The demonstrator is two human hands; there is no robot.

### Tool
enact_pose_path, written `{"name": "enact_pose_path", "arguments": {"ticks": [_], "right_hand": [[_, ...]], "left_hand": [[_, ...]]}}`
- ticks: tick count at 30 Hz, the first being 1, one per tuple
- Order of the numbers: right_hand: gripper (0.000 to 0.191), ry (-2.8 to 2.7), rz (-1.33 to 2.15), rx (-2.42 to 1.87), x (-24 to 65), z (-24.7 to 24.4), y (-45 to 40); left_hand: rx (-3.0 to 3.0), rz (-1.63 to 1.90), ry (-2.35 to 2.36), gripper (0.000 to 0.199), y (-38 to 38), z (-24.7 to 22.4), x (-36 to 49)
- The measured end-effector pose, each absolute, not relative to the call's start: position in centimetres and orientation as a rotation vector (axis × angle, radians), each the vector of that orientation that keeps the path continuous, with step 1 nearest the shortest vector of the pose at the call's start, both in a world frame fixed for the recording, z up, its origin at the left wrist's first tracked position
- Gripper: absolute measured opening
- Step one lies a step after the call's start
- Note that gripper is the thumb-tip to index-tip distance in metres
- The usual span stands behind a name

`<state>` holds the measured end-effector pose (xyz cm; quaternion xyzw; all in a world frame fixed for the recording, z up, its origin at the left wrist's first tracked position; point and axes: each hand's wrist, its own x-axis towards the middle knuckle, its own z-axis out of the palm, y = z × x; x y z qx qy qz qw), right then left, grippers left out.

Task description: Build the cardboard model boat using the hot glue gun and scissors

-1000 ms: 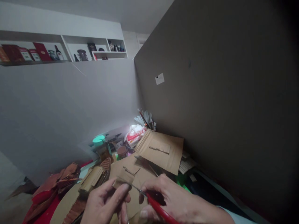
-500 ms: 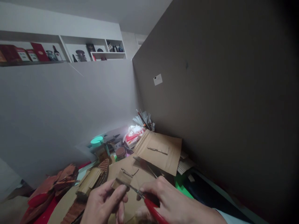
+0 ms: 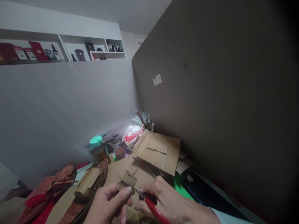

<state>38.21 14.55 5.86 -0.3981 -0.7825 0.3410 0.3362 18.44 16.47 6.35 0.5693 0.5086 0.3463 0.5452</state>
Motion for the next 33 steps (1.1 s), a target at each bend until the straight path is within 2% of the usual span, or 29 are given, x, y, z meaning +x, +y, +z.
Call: {"name": "enact_pose_path", "arguments": {"ticks": [5,17,23,33], "right_hand": [[0.031,-2.005,1.006,-1.115,38.4,6.5,14.6],[0.053,-2.106,0.976,-1.296,38.5,2.7,16.4],[0.055,-2.128,1.011,-1.295,38.4,2.4,16.9],[0.05,-2.098,0.981,-1.314,38.7,2.4,16.7]], "left_hand": [[1.315,0.825,1.123,0.057,17.3,5.1,18.6],[1.179,0.69,1.001,0.045,19.0,1.7,18.5],[1.143,0.618,0.942,0.032,20.3,0.1,17.8],[1.169,0.614,0.893,0.036,20.9,-1.1,17.5]]}}
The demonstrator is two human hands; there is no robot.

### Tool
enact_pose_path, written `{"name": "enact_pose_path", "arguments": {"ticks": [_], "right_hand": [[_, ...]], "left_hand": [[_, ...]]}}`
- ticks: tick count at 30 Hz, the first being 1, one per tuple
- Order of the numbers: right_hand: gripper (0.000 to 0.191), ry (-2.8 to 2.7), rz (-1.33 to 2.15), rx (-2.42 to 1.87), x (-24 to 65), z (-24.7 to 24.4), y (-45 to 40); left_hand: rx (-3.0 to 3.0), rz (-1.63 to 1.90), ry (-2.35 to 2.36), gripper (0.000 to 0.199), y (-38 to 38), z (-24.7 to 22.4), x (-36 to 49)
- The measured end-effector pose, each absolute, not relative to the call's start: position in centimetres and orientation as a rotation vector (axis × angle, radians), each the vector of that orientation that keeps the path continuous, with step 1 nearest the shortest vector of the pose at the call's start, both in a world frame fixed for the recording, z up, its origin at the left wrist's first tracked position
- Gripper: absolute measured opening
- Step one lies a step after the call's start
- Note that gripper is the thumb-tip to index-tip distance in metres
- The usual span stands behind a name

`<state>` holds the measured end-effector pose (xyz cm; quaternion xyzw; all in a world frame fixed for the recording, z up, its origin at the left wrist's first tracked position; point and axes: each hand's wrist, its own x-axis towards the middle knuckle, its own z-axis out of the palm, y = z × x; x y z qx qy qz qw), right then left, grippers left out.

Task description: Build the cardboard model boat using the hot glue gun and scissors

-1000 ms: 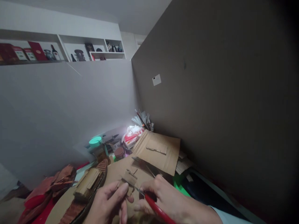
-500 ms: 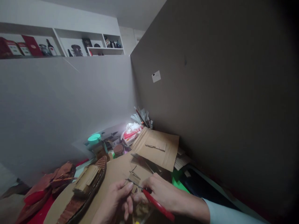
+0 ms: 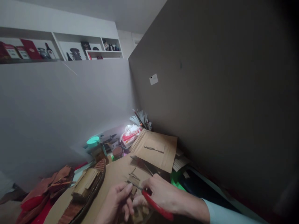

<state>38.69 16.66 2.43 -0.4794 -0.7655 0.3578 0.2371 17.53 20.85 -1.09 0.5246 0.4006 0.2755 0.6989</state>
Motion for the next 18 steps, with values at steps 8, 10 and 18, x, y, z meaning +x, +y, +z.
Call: {"name": "enact_pose_path", "arguments": {"ticks": [8,10,18], "right_hand": [[0.04,-2.109,0.968,-1.374,38.3,1.5,16.9],[0.037,-2.118,0.976,-1.362,38.3,1.4,17.0],[0.041,-2.048,0.966,-1.354,38.3,2.0,16.8]], "left_hand": [[1.213,0.606,0.923,0.038,20.9,-1.5,17.5],[1.205,0.611,0.928,0.037,20.9,-1.5,17.7],[1.204,0.644,0.968,0.036,20.4,-1.0,18.1]]}}
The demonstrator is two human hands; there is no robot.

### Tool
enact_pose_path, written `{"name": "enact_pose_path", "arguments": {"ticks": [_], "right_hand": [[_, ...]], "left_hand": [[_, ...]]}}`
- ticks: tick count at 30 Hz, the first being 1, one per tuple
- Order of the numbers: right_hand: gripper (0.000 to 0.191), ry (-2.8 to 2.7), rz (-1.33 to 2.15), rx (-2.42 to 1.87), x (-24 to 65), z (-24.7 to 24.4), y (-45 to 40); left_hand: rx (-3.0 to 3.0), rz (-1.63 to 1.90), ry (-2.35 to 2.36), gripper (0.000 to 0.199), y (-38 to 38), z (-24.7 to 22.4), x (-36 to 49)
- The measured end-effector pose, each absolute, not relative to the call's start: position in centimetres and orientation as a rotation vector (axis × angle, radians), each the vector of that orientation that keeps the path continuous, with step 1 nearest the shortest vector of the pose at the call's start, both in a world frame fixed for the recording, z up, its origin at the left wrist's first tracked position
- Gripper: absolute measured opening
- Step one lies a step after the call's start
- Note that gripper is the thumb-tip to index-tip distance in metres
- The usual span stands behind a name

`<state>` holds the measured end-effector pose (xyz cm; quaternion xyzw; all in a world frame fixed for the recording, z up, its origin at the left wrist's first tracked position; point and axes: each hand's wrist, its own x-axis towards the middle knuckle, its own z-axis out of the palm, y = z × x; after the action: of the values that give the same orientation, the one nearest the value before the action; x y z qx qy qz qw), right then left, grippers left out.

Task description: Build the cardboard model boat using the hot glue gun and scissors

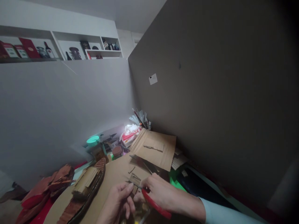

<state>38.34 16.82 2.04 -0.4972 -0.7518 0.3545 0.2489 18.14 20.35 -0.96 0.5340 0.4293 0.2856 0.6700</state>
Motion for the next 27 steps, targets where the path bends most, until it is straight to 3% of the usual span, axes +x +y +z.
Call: {"name": "enact_pose_path", "arguments": {"ticks": [8,18,23,27], "right_hand": [[0.039,-2.026,0.998,-1.305,38.7,2.6,16.6],[0.04,-2.117,0.935,-1.38,39.0,2.3,17.2],[0.038,-2.022,0.961,-1.411,39.5,2.8,17.8],[0.044,-1.857,0.962,-1.342,39.6,4.0,17.7]], "left_hand": [[1.282,0.718,0.972,0.038,19.5,-0.2,18.6],[1.257,0.547,0.922,0.036,20.8,-1.3,18.2],[1.219,0.64,0.898,0.027,20.5,-0.6,18.3],[1.21,0.796,0.922,0.042,19.6,1.7,18.5]]}}
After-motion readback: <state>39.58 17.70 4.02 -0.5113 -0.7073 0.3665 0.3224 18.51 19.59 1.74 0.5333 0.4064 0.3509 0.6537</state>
